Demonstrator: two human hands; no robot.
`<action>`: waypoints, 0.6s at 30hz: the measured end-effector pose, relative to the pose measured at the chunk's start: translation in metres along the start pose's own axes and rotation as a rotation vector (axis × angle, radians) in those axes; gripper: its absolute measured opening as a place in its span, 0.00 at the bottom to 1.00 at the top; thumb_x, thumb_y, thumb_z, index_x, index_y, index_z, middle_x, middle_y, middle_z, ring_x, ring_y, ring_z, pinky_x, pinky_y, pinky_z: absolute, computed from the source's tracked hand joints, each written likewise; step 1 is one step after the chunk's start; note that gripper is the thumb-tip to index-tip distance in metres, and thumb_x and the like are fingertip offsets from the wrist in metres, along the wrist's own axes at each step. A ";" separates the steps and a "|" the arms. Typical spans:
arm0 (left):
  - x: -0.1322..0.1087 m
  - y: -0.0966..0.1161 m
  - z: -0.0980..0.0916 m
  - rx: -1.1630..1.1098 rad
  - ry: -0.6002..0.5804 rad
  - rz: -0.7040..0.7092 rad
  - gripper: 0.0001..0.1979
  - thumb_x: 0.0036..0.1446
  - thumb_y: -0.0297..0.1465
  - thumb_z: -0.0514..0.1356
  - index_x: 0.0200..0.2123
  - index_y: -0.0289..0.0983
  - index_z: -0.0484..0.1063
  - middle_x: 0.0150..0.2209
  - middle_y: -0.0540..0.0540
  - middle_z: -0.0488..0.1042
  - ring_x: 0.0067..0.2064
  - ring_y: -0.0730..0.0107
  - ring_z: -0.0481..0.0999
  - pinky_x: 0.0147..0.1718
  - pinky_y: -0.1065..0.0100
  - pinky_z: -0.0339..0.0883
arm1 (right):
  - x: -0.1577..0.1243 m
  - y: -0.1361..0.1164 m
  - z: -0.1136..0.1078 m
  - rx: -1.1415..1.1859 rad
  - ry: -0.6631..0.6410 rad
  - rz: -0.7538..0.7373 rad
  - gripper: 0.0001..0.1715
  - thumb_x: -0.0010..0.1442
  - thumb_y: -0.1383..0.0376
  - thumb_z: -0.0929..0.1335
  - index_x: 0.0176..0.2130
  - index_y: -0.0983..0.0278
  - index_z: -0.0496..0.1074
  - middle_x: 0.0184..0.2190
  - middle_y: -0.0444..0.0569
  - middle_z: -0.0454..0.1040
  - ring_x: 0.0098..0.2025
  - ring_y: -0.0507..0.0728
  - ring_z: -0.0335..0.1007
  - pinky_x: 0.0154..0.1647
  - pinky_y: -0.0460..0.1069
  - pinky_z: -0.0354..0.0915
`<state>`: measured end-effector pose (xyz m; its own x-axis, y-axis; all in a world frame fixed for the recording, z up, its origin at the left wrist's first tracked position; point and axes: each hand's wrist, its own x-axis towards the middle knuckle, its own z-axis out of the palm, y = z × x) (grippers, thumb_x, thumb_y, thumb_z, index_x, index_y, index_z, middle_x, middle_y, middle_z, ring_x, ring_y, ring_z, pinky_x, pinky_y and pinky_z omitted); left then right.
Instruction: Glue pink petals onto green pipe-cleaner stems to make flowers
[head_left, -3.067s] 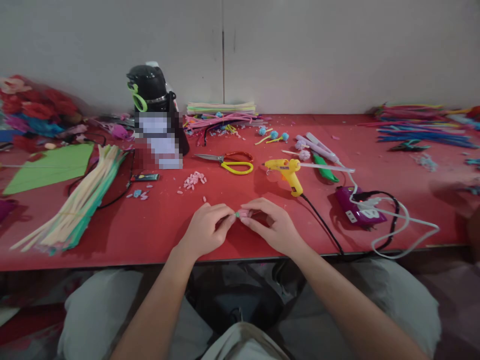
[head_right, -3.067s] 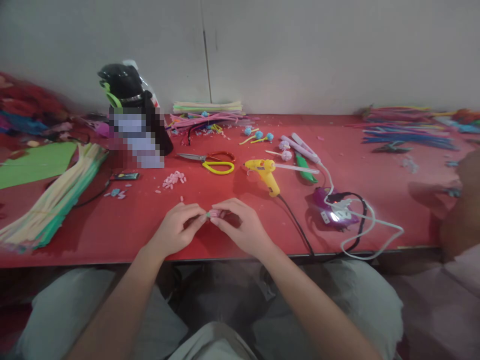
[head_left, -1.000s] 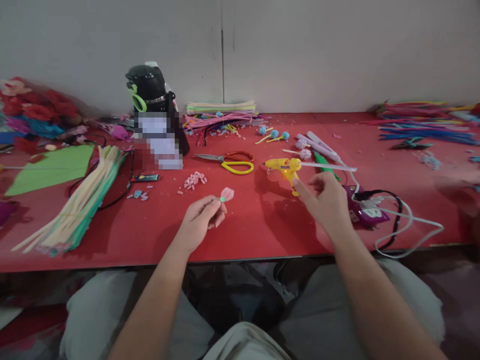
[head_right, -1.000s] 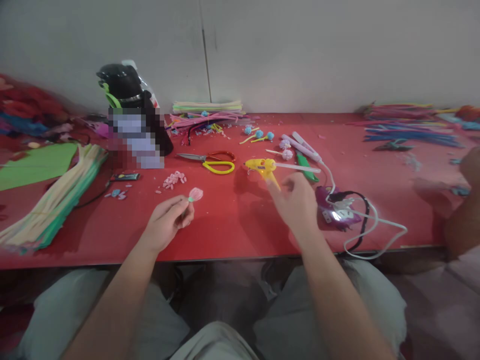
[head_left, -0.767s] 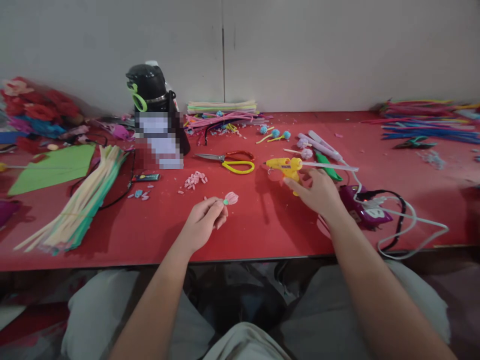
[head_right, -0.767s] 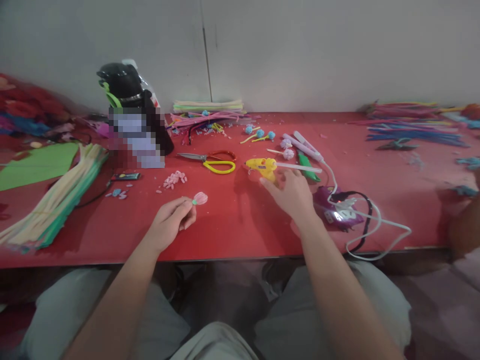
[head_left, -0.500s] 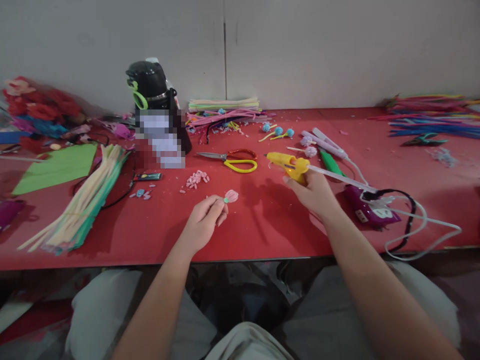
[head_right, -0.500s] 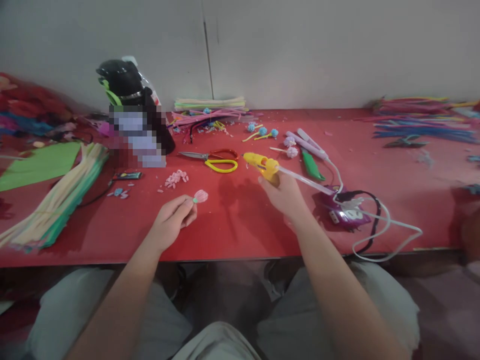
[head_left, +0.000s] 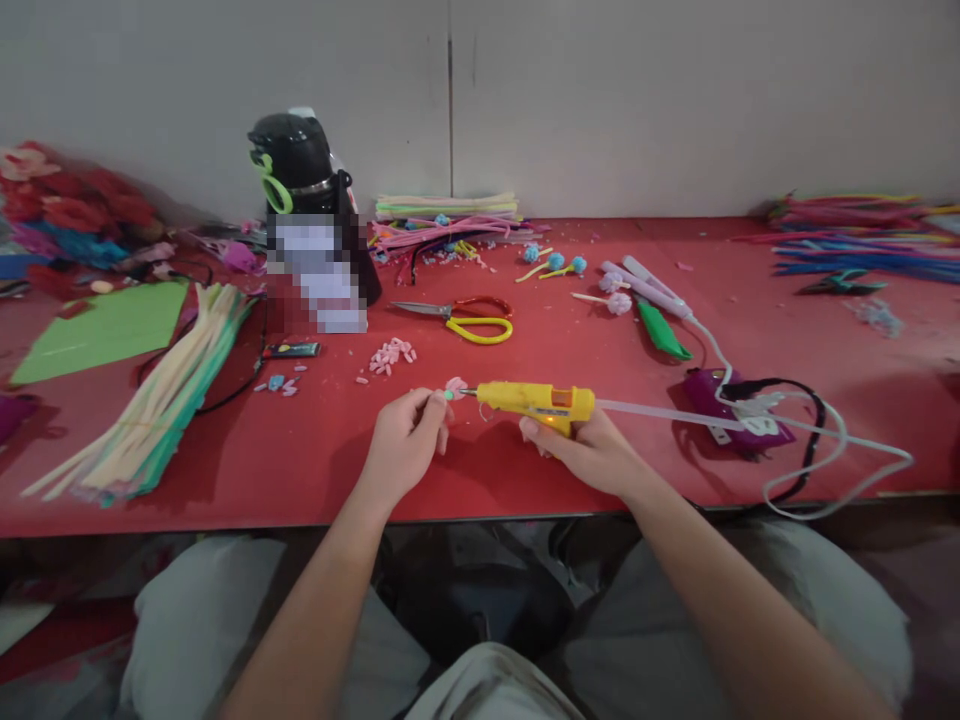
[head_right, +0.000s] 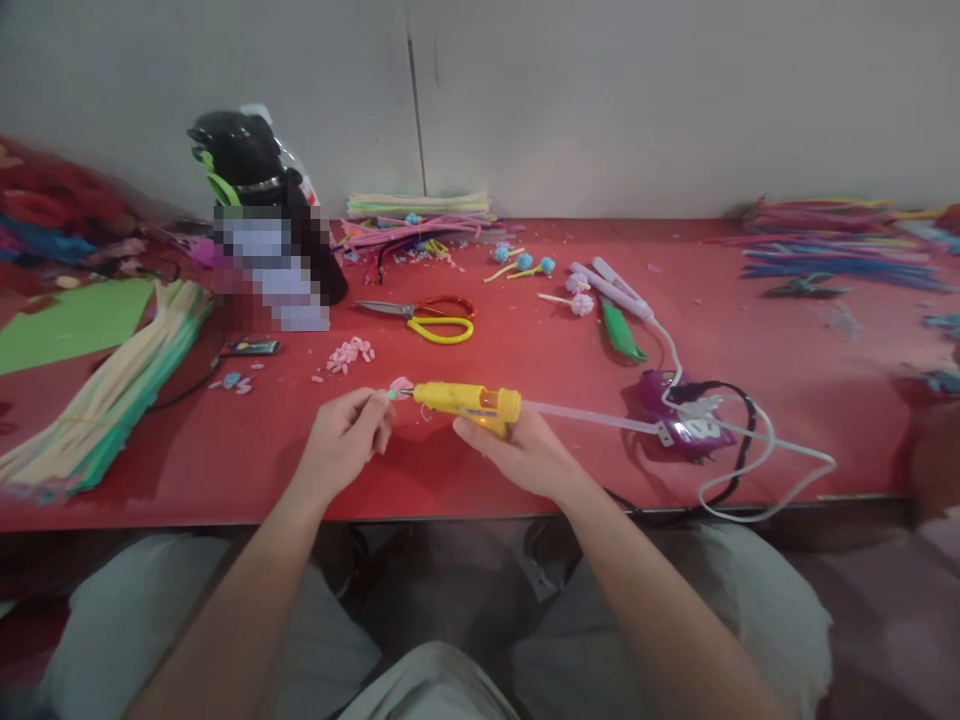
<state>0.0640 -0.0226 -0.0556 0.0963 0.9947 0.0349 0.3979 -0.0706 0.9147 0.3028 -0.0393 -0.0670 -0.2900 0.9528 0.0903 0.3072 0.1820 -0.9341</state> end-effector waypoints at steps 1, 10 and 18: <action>0.000 0.000 0.000 -0.003 0.002 -0.008 0.17 0.68 0.36 0.52 0.26 0.38 0.68 0.15 0.54 0.66 0.19 0.76 0.65 0.23 0.73 0.58 | 0.000 0.000 0.001 -0.011 -0.001 0.003 0.17 0.66 0.52 0.67 0.36 0.62 0.73 0.28 0.44 0.72 0.28 0.52 0.66 0.31 0.48 0.65; -0.001 -0.002 0.001 -0.014 -0.004 -0.018 0.16 0.67 0.36 0.53 0.27 0.38 0.69 0.16 0.54 0.68 0.18 0.76 0.65 0.21 0.74 0.57 | 0.002 -0.002 0.004 -0.025 0.004 -0.025 0.16 0.66 0.52 0.67 0.39 0.62 0.74 0.25 0.44 0.69 0.28 0.53 0.66 0.28 0.48 0.65; -0.001 -0.002 0.001 -0.020 -0.011 -0.005 0.16 0.67 0.37 0.53 0.28 0.37 0.69 0.16 0.54 0.69 0.18 0.76 0.65 0.21 0.74 0.58 | 0.001 -0.007 0.005 -0.050 0.009 -0.012 0.17 0.66 0.51 0.67 0.37 0.60 0.74 0.23 0.44 0.67 0.28 0.55 0.68 0.26 0.48 0.64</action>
<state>0.0641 -0.0232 -0.0581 0.1042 0.9942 0.0261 0.3805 -0.0641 0.9226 0.2957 -0.0410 -0.0619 -0.2858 0.9525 0.1049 0.3491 0.2054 -0.9143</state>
